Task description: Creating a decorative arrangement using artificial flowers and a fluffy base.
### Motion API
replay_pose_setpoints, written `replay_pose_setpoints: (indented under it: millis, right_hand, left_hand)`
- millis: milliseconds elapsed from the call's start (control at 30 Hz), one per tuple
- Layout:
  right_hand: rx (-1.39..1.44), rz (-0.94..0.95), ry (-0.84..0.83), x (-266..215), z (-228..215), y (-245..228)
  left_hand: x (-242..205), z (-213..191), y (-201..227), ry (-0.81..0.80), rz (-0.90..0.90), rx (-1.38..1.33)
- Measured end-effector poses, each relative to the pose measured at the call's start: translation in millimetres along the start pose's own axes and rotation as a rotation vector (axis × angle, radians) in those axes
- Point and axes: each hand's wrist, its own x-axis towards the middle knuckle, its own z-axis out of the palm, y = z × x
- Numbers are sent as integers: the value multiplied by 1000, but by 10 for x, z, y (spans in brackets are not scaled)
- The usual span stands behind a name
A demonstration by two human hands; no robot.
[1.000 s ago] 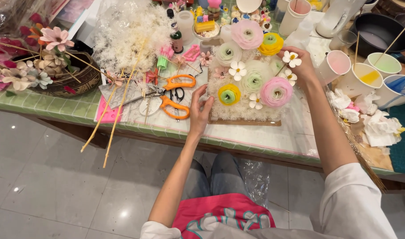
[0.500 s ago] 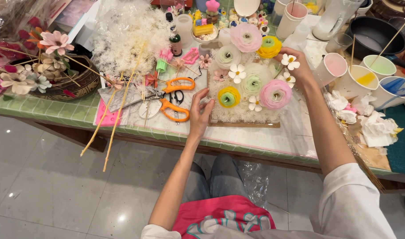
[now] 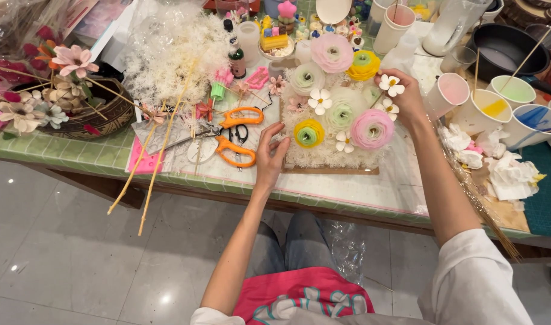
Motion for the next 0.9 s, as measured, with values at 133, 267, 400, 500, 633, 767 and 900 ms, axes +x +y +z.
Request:
replay_pose_setpoints:
  millis: [133,267,400,500,633,767,900]
  right_hand:
    - [-33,-4,7,44,1,-28]
    - [-152,-48,-6,44,7,-78]
    - [-209,-109,-13,50,-11,-64]
    - [-203,-138,-9,30,4,-57]
    - [-172,-122,-40,-66,98,-194]
    - [-170,-116,-17,26,50,-24]
    - [-139,-131,49,25,37,-21]
  left_hand:
    - [5,6,12,2,3,6]
    - [3,9,-5,5,0,12]
    - [5,3,-1,6,0,11]
    - [3,1,0,4,0,3]
    - [-20,7,-19,19,-6,-16]
    - [-20,-10,-66,18,10,-9]
    - [3,-9,-56,14,19,-4]
